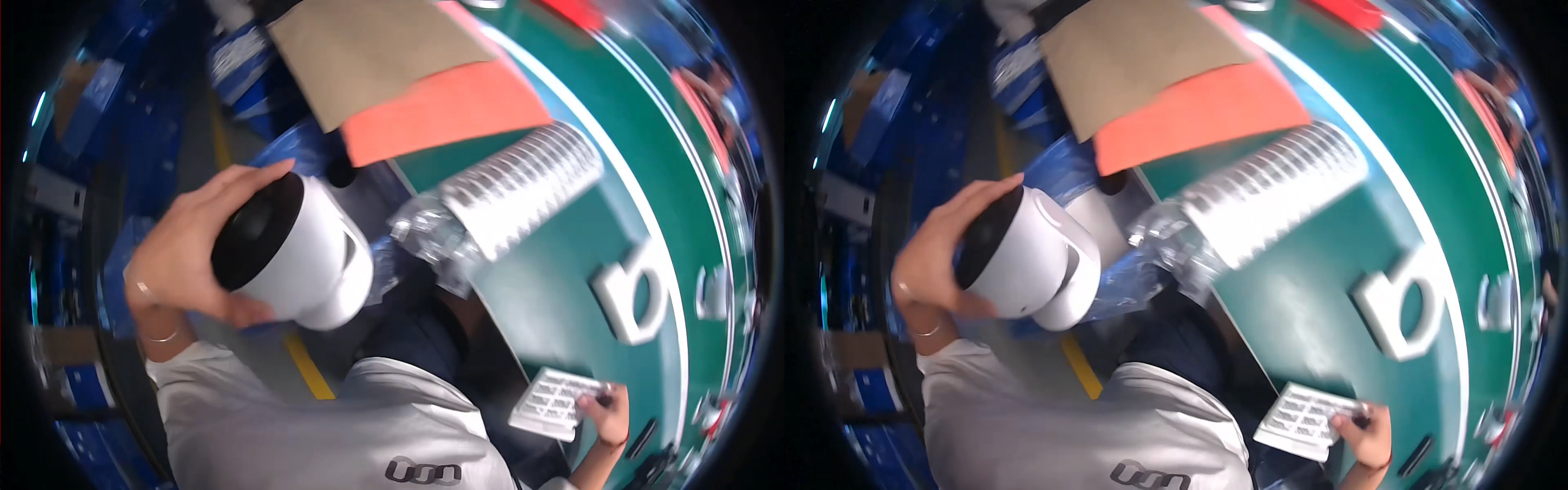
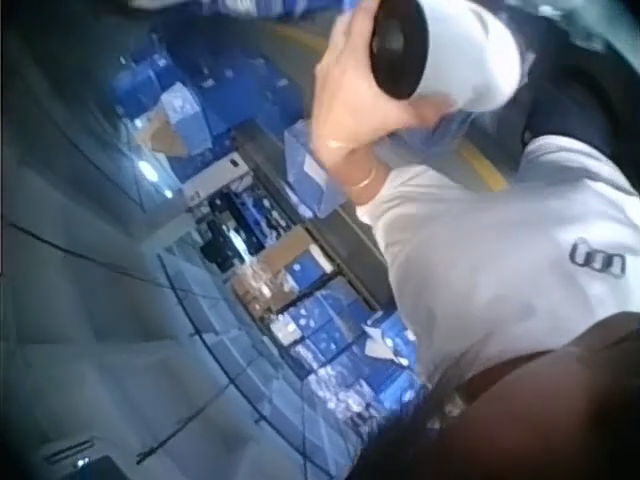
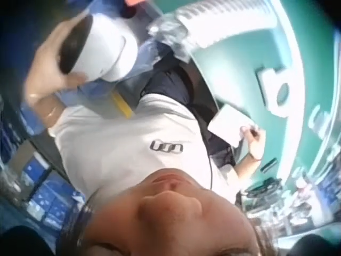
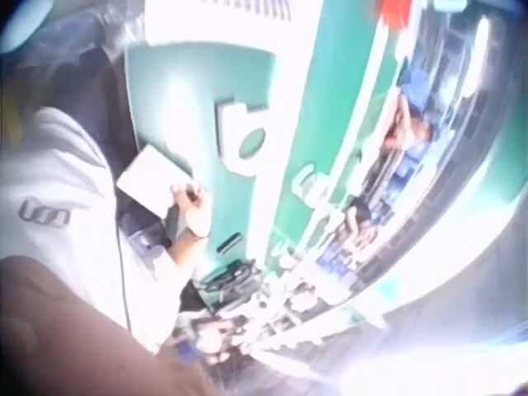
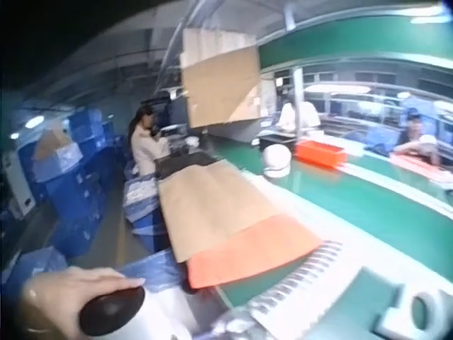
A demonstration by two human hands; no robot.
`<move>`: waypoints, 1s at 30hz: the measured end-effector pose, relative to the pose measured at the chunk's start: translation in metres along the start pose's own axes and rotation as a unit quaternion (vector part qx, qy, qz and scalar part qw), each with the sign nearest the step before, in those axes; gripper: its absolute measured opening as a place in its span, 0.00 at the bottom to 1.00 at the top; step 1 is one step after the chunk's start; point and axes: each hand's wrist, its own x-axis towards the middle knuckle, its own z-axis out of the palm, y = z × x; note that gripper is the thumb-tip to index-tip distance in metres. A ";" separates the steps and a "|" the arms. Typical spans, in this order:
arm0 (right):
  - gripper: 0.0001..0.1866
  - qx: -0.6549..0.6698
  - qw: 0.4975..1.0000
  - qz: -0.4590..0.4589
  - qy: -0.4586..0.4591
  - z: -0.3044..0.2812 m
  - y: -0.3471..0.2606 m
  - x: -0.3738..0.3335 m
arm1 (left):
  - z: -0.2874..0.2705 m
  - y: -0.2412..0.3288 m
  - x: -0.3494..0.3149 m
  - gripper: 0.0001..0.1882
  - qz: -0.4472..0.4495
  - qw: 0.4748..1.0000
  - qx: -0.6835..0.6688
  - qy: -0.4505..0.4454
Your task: Applying technical specification labels to the back of security camera housings using tweezers for precision.
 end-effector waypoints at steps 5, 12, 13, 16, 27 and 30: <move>0.09 0.022 0.997 -0.047 -0.054 -0.022 0.028 -0.004 | 0.018 0.166 0.129 0.54 0.043 0.982 -0.063 -0.173; 0.13 0.033 0.996 -0.041 -0.073 -0.030 0.049 -0.024 | 0.109 0.317 0.265 0.48 -0.029 0.903 0.147 -0.403; 0.13 0.087 0.991 -0.067 -0.072 -0.026 0.050 -0.028 | 0.120 0.335 0.272 0.47 -0.028 0.891 0.187 -0.413; 0.14 0.120 0.984 -0.099 -0.082 -0.027 0.065 -0.024 | 0.173 0.363 0.310 0.47 -0.076 0.852 0.260 -0.448; 0.17 0.182 0.973 -0.098 -0.105 -0.025 0.077 -0.017 | 0.225 0.402 0.354 0.53 -0.098 0.868 0.288 -0.393; 0.16 0.204 0.971 -0.083 -0.094 -0.028 0.071 -0.017 | 0.220 0.382 0.361 0.57 -0.031 0.896 0.237 -0.374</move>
